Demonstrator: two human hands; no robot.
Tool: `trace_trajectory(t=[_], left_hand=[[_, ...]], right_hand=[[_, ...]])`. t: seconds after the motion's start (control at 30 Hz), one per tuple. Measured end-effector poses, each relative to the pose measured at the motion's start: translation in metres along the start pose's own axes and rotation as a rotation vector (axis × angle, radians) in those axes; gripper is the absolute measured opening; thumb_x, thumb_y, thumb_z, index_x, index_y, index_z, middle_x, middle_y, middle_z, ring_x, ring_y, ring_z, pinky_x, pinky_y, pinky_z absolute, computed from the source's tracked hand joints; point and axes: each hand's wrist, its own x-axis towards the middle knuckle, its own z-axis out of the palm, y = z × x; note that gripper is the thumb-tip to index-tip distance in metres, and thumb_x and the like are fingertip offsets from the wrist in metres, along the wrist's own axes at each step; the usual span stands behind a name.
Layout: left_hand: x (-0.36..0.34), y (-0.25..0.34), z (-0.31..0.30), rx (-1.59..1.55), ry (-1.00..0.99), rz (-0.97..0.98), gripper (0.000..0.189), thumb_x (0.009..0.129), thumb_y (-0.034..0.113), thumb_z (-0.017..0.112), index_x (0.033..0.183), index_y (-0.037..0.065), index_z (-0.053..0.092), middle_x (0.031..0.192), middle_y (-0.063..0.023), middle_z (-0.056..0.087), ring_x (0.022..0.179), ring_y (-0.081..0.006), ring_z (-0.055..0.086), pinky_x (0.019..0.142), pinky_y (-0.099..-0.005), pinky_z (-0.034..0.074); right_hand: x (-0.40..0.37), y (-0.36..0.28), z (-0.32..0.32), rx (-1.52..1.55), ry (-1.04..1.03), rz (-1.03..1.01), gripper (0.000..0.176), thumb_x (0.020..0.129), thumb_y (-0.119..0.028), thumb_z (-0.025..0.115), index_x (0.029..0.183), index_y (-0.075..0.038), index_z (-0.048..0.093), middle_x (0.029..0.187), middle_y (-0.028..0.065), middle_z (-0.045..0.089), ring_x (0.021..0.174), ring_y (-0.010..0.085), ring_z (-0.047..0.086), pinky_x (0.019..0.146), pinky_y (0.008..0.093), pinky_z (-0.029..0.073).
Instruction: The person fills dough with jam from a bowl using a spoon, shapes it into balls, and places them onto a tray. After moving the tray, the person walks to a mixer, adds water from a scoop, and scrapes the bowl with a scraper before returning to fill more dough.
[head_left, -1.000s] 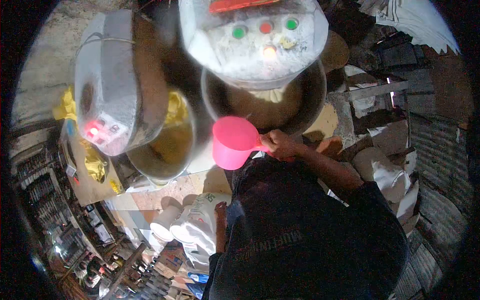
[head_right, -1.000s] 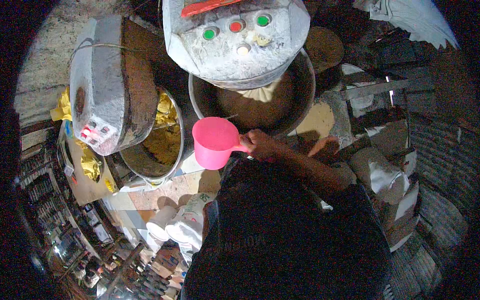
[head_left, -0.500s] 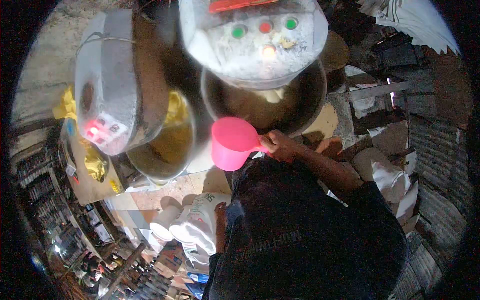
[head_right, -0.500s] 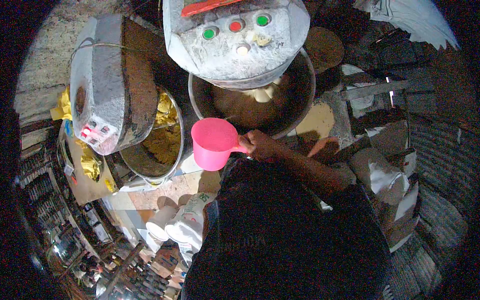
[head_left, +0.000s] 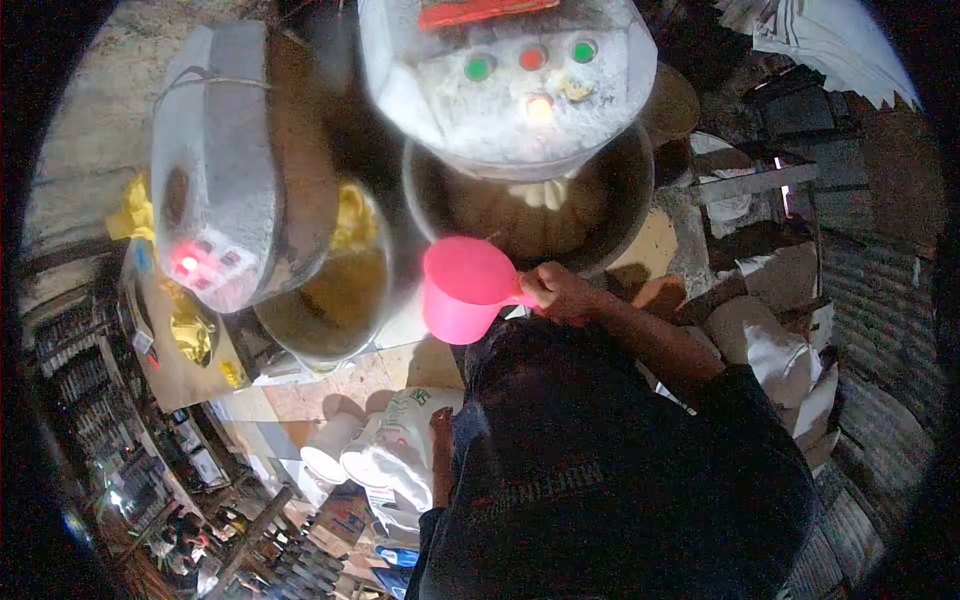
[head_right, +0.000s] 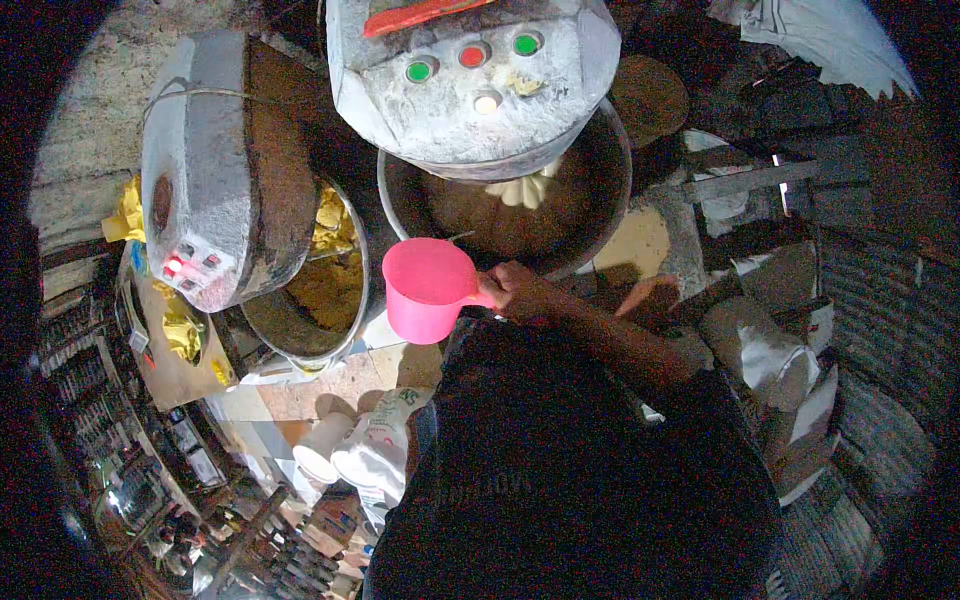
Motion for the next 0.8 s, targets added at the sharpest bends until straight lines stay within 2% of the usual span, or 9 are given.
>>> trace_trajectory(t=[0.07, 0.13, 0.17, 0.2, 0.27, 0.37, 0.5, 0.6, 0.8], left_hand=[[0.003, -0.005, -0.002, -0.006, -0.001, -0.005, 0.024, 0.089, 0.021, 0.064, 0.105, 0.003, 0.062, 0.095, -0.0105, 0.067, 0.08, -0.0187, 0.062, 0.068, -0.0298, 0.049], [0.013, -0.008, -0.004, 0.652, 0.039, 0.352, 0.022, 0.091, 0.018, 0.06, 0.106, 0.002, 0.061, 0.098, -0.0134, 0.067, 0.08, -0.0207, 0.063, 0.066, -0.0302, 0.051], [0.02, -0.018, -0.005, 0.643, 0.05, 0.365, 0.022, 0.091, 0.018, 0.06, 0.106, 0.002, 0.061, 0.098, -0.0134, 0.067, 0.08, -0.0207, 0.063, 0.066, -0.0302, 0.051], [0.021, -0.023, -0.004, 0.054, -0.051, 0.201, 0.021, 0.09, 0.018, 0.06, 0.104, 0.003, 0.062, 0.096, -0.0134, 0.068, 0.078, -0.0201, 0.063, 0.063, -0.0295, 0.051], [0.023, -0.016, -0.003, -0.717, -0.29, 0.009, 0.021, 0.088, 0.018, 0.062, 0.105, 0.004, 0.062, 0.095, -0.0135, 0.067, 0.073, -0.017, 0.062, 0.056, -0.0267, 0.05], [0.024, -0.007, -0.003, -0.008, -0.07, -0.039, 0.028, 0.087, 0.018, 0.065, 0.11, 0.003, 0.058, 0.098, -0.0127, 0.066, 0.068, -0.0157, 0.061, 0.054, -0.0249, 0.049], [0.021, -0.001, 0.002, -0.274, 0.004, -0.041, 0.032, 0.088, 0.019, 0.064, 0.115, 0.004, 0.056, 0.094, -0.0105, 0.066, 0.065, -0.0141, 0.059, 0.054, -0.0251, 0.049], [-0.012, 0.041, 0.008, -0.407, -0.009, 0.231, 0.029, 0.088, 0.019, 0.064, 0.113, 0.006, 0.057, 0.085, -0.0069, 0.066, 0.062, -0.0126, 0.059, 0.052, -0.0251, 0.048], [0.04, -0.004, 0.005, -0.528, -0.041, 0.013, 0.028, 0.09, 0.019, 0.059, 0.113, 0.003, 0.056, 0.089, -0.0081, 0.065, 0.062, -0.0164, 0.058, 0.049, -0.0275, 0.047]], right_hand=[[-0.003, -0.002, 0.002, 0.012, 0.016, -0.034, 0.047, 0.099, -0.041, 0.036, 0.089, -0.003, 0.062, 0.053, 0.0029, 0.051, 0.041, 0.0127, 0.049, 0.037, 0.0307, 0.04], [-0.001, -0.002, 0.002, 0.011, 0.034, -0.087, 0.047, 0.099, -0.04, 0.036, 0.089, -0.003, 0.062, 0.053, 0.0027, 0.051, 0.042, 0.0131, 0.048, 0.039, 0.0305, 0.04], [0.003, 0.006, 0.003, -0.007, 0.035, -0.04, 0.044, 0.098, -0.037, 0.038, 0.092, -0.001, 0.063, 0.061, 0.0131, 0.056, 0.05, 0.0218, 0.055, 0.049, 0.0369, 0.044], [0.007, 0.01, 0.003, -0.026, 0.036, 0.007, 0.042, 0.097, -0.033, 0.041, 0.094, 0.002, 0.063, 0.068, 0.0236, 0.061, 0.058, 0.0305, 0.062, 0.059, 0.0432, 0.048], [0.01, 0.008, -0.002, -0.108, 0.006, -0.074, 0.043, 0.098, -0.033, 0.039, 0.092, 0.002, 0.063, 0.061, 0.0175, 0.057, 0.052, 0.0248, 0.055, 0.054, 0.0399, 0.044], [0.017, 0.013, 0.002, -0.277, 0.023, -0.139, 0.039, 0.098, -0.028, 0.041, 0.088, 0.003, 0.062, 0.054, 0.0166, 0.05, 0.047, 0.0226, 0.049, 0.051, 0.04, 0.04], [0.02, -0.015, 0.002, -0.284, 0.086, -0.349, 0.029, 0.096, -0.02, 0.046, 0.084, 0.003, 0.059, 0.059, 0.0219, 0.052, 0.05, 0.0329, 0.052, 0.053, 0.0417, 0.04], [0.016, -0.06, -0.001, -0.35, 0.087, -0.483, 0.025, 0.095, -0.018, 0.048, 0.084, 0.003, 0.058, 0.063, 0.0235, 0.053, 0.055, 0.0379, 0.054, 0.055, 0.0429, 0.041], [0.029, -0.166, 0.005, -0.578, 0.055, -0.513, 0.031, 0.096, -0.026, 0.048, 0.086, 0.002, 0.058, 0.065, 0.0187, 0.057, 0.061, 0.0345, 0.059, 0.058, 0.0408, 0.045]])
